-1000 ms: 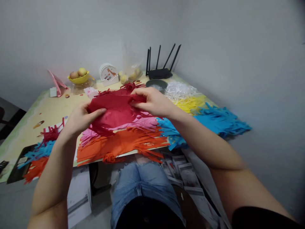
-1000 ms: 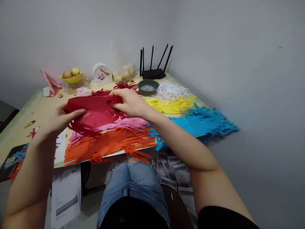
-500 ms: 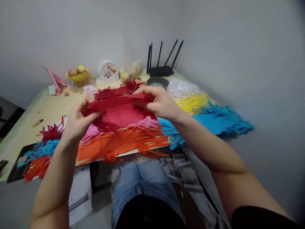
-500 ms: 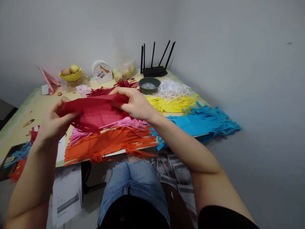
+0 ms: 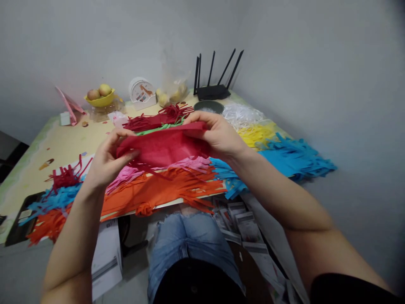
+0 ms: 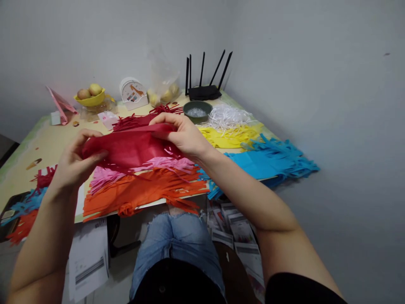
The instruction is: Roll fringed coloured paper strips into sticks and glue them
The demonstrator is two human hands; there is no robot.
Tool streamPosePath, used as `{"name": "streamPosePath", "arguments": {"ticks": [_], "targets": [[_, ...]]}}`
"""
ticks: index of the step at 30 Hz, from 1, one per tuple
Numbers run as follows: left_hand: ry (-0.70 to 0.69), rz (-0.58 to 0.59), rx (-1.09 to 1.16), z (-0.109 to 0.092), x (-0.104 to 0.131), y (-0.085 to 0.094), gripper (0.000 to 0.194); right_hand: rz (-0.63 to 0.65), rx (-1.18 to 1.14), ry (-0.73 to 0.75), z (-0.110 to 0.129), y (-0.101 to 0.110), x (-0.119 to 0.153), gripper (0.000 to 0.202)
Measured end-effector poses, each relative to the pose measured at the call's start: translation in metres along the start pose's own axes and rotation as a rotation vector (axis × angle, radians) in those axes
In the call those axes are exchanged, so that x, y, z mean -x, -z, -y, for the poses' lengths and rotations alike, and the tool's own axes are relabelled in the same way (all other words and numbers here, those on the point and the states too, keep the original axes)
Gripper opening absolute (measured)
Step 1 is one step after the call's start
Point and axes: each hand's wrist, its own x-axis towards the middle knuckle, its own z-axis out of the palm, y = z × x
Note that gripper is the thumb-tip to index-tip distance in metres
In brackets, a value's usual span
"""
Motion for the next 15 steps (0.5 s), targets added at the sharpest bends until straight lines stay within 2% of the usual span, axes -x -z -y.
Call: {"name": "streamPosePath", "arguments": {"ticks": [3, 7, 10, 15], "targets": [[-0.001, -0.019, 0.012, 0.005, 0.0, 0.0, 0.02, -0.011, -0.012, 0.017, -0.002, 0.002, 0.0, 0.029], [-0.089, -0.101, 0.02, 0.01, 0.001, 0.0, 0.012, 0.012, 0.024, 0.061, -0.001, 0.005, 0.001, 0.014], [-0.109, -0.036, 0.016, 0.01, 0.003, 0.003, 0.005, 0.05, 0.036, 0.08, 0.001, 0.008, 0.002, 0.003], [-0.142, 0.002, -0.093, 0.002, 0.005, 0.008, 0.014, 0.148, 0.106, 0.124, 0.006, 0.013, 0.002, 0.014]]}}
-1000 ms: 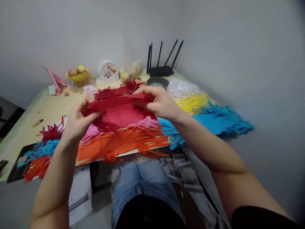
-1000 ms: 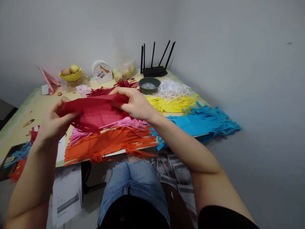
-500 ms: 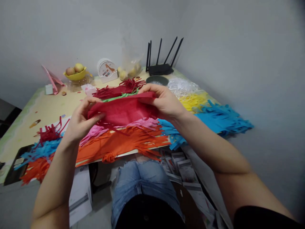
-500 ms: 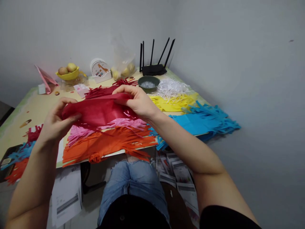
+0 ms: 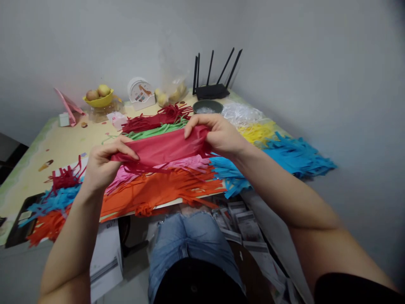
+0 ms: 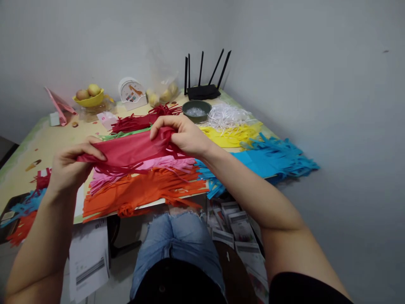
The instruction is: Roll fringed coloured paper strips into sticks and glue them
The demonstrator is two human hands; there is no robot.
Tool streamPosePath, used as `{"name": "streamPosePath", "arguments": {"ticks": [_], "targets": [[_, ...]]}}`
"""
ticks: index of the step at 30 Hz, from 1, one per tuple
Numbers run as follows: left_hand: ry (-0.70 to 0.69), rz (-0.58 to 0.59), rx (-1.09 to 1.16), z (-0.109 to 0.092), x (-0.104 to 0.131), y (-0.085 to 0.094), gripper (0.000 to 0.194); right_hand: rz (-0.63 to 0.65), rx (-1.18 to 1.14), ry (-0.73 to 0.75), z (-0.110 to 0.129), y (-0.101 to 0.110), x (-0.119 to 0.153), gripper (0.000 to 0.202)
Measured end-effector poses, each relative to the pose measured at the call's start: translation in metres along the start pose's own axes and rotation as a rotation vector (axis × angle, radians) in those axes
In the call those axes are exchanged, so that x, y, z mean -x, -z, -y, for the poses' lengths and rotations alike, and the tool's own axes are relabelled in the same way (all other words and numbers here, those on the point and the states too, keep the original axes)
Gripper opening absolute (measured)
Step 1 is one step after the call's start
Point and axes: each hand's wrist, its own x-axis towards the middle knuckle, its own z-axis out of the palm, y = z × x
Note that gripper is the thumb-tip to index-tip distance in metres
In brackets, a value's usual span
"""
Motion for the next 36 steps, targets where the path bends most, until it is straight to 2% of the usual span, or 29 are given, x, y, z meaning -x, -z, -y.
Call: {"name": "streamPosePath", "arguments": {"ticks": [3, 5, 7, 9, 11, 13, 16, 18, 20, 22, 24, 26, 30, 34, 36], "targets": [[-0.025, 0.073, -0.034, -0.005, -0.001, 0.006, 0.013, 0.061, 0.094, 0.032, 0.003, 0.006, -0.001, 0.014], [-0.044, 0.167, 0.0, -0.008, -0.002, 0.008, 0.024, 0.096, 0.131, 0.05, 0.003, 0.012, -0.001, 0.018], [-0.054, 0.213, -0.005, -0.01, -0.004, 0.008, 0.037, 0.141, 0.129, 0.055, 0.003, 0.017, -0.003, 0.028], [-0.032, 0.166, -0.084, -0.012, -0.006, 0.005, 0.035, 0.219, 0.116, 0.058, 0.004, 0.023, -0.005, 0.042], [0.03, 0.105, -0.154, -0.013, -0.008, 0.0, 0.024, 0.338, 0.182, 0.055, 0.008, 0.029, -0.007, 0.048], [0.09, 0.076, -0.149, -0.012, -0.01, -0.003, 0.021, 0.458, 0.363, 0.051, 0.016, 0.035, -0.007, 0.043], [0.124, 0.063, -0.141, -0.01, -0.013, -0.004, 0.027, 0.578, 0.629, 0.038, 0.031, 0.049, -0.004, 0.044], [0.114, 0.065, -0.218, -0.011, -0.015, -0.004, 0.032, 0.59, 0.704, 0.03, 0.041, 0.058, -0.003, 0.046], [0.097, 0.088, -0.316, -0.014, -0.017, -0.005, 0.034, 0.482, 0.75, 0.048, 0.048, 0.062, -0.004, 0.043], [0.079, 0.123, -0.374, -0.017, -0.018, -0.008, 0.031, 0.3, 0.79, 0.089, 0.047, 0.056, -0.007, 0.04], [0.065, 0.152, -0.396, -0.02, -0.019, -0.01, 0.029, 0.201, 0.81, 0.12, 0.038, 0.039, -0.01, 0.042], [0.047, 0.16, -0.412, -0.022, -0.018, -0.011, 0.029, 0.242, 0.815, 0.111, 0.025, 0.019, -0.014, 0.044], [0.058, 0.192, -0.475, -0.024, -0.013, -0.009, 0.028, 0.388, 0.878, -0.021, 0.004, -0.007, -0.02, 0.018], [-0.001, 0.275, -0.61, -0.028, -0.013, -0.019, 0.034, 0.393, 0.982, -0.032, 0.01, -0.018, -0.021, 0.01], [-0.031, 0.312, -0.645, -0.029, -0.017, -0.028, 0.029, 0.416, 1.01, -0.014, 0.018, -0.021, -0.018, 0.009]]}}
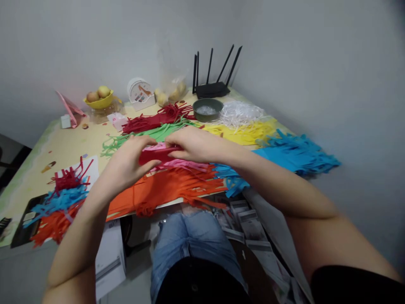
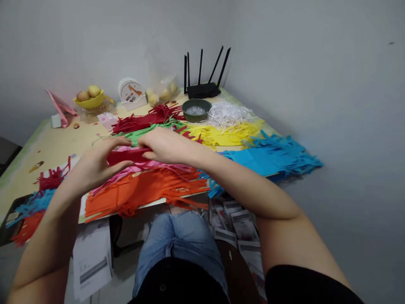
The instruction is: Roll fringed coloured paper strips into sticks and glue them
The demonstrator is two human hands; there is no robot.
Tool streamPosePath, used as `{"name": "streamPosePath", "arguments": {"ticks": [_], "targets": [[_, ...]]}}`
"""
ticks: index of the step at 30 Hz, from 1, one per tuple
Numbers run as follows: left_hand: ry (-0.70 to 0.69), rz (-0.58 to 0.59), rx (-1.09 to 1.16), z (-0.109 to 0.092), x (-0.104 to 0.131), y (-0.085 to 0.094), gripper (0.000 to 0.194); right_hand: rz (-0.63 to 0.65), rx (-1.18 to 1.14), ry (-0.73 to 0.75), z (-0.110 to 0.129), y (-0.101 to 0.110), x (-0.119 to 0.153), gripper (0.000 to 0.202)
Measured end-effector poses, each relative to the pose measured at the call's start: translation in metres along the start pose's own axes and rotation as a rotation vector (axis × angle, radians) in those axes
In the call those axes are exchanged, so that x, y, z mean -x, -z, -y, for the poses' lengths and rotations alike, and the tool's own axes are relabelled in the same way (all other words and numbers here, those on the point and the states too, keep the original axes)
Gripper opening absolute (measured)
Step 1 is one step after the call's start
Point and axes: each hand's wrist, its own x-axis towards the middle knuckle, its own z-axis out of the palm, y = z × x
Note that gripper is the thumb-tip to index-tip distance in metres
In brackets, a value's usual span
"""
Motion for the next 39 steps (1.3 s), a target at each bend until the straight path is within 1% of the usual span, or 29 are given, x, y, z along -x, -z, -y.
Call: {"name": "streamPosePath", "arguments": {"ticks": [2, 3, 5, 7, 11, 13, 17, 19, 22, 25, 29, 30, 32, 34, 37, 39], "targets": [[0.024, 0.056, 0.01, -0.002, -0.006, -0.003, 0.02, 0.003, -0.006, -0.003, 0.004, 0.004, 0.004, 0.009], [0.047, 0.092, 0.049, -0.001, -0.009, -0.004, 0.019, -0.005, -0.028, -0.012, 0.004, 0.006, 0.007, 0.009], [0.094, 0.146, 0.195, 0.004, -0.01, -0.003, 0.024, -0.035, -0.115, -0.033, 0.0, 0.008, 0.013, 0.008], [0.16, 0.153, 0.365, 0.009, -0.007, 0.0, 0.029, -0.087, -0.235, -0.044, -0.008, 0.007, 0.019, 0.011], [0.383, 0.067, 0.645, 0.012, 0.003, 0.002, 0.028, -0.277, -0.497, -0.085, -0.019, -0.003, 0.028, 0.017], [0.437, 0.003, 0.759, 0.012, 0.008, -0.001, 0.026, -0.341, -0.638, -0.111, -0.02, -0.009, 0.031, 0.017], [0.407, -0.142, 0.903, 0.011, 0.014, -0.007, 0.026, -0.411, -0.841, -0.092, -0.017, -0.017, 0.035, 0.015], [0.371, -0.189, 0.934, 0.011, 0.015, -0.008, 0.02, -0.431, -0.914, -0.08, -0.016, -0.02, 0.036, 0.012], [0.268, -0.218, 0.951, 0.012, 0.017, -0.009, 0.009, -0.438, -1.0, -0.088, -0.016, -0.022, 0.036, 0.007], [0.184, -0.212, 0.962, 0.014, 0.018, -0.011, 0.006, -0.412, -1.051, -0.091, -0.018, -0.022, 0.036, 0.006], [0.151, -0.195, 0.931, 0.018, 0.022, -0.01, 0.008, -0.363, -1.037, -0.105, -0.022, -0.02, 0.037, 0.01], [0.139, -0.184, 0.907, 0.019, 0.023, -0.009, 0.008, -0.349, -1.047, -0.098, -0.023, -0.02, 0.037, 0.013], [0.119, -0.159, 0.836, 0.018, 0.025, -0.007, 0.015, -0.332, -1.052, -0.077, -0.023, -0.019, 0.037, 0.023], [0.122, -0.164, 0.722, 0.015, 0.025, -0.007, 0.02, -0.345, -0.97, -0.07, -0.021, -0.018, 0.037, 0.028], [0.152, -0.25, 0.53, 0.008, 0.023, -0.009, 0.023, -0.43, -0.718, -0.063, -0.014, -0.018, 0.036, 0.018], [0.157, -0.286, 0.45, 0.005, 0.021, -0.01, 0.022, -0.48, -0.578, -0.064, -0.01, -0.019, 0.036, 0.018]]}}
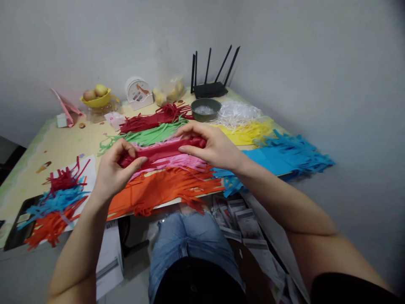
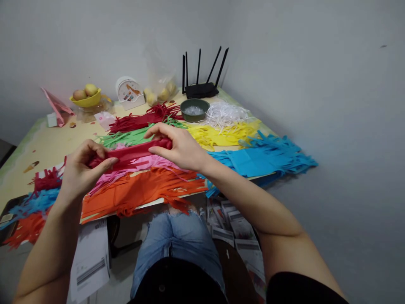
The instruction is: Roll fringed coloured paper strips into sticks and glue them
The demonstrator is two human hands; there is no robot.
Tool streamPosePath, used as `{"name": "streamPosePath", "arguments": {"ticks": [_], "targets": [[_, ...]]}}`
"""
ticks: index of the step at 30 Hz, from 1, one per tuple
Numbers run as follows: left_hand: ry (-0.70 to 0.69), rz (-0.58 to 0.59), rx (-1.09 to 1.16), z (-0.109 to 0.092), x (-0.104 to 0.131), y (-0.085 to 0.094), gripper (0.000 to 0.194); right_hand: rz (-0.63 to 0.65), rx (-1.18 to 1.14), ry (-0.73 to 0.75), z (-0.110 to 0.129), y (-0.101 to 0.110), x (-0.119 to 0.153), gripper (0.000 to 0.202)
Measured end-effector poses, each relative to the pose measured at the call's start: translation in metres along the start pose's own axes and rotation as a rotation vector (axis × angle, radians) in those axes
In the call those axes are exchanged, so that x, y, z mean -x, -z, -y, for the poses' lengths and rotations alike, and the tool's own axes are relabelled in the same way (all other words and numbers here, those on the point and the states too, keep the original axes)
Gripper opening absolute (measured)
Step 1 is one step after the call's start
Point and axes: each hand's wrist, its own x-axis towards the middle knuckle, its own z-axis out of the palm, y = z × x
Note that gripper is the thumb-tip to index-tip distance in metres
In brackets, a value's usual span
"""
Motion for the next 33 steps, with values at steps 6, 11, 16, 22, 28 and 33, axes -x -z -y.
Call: {"name": "streamPosePath", "arguments": {"ticks": [6, 11, 16, 22, 28, 33], "targets": [[-0.01, 0.054, -0.112, -0.002, -0.001, -0.004, 0.013, -0.012, 0.124, -0.021, 0.0, -0.004, 0.003, 0.012], [0.199, 0.089, 0.283, -0.005, 0.003, -0.005, 0.024, 0.013, -0.118, -0.098, 0.0, -0.005, 0.005, 0.013], [0.286, 0.076, 0.586, -0.003, 0.006, -0.007, 0.019, 0.013, -0.392, -0.116, -0.003, -0.006, 0.007, 0.017], [0.288, 0.038, 0.727, -0.001, 0.003, -0.009, 0.005, 0.023, -0.552, -0.169, -0.01, -0.007, 0.006, 0.017], [0.223, 0.073, 0.655, 0.001, 0.005, -0.008, 0.01, 0.04, -0.401, -0.052, -0.008, -0.005, 0.007, 0.019], [0.046, 0.008, 0.192, 0.0, 0.008, -0.01, 0.024, -0.025, -0.073, 0.003, -0.002, -0.008, 0.009, 0.018]]}}
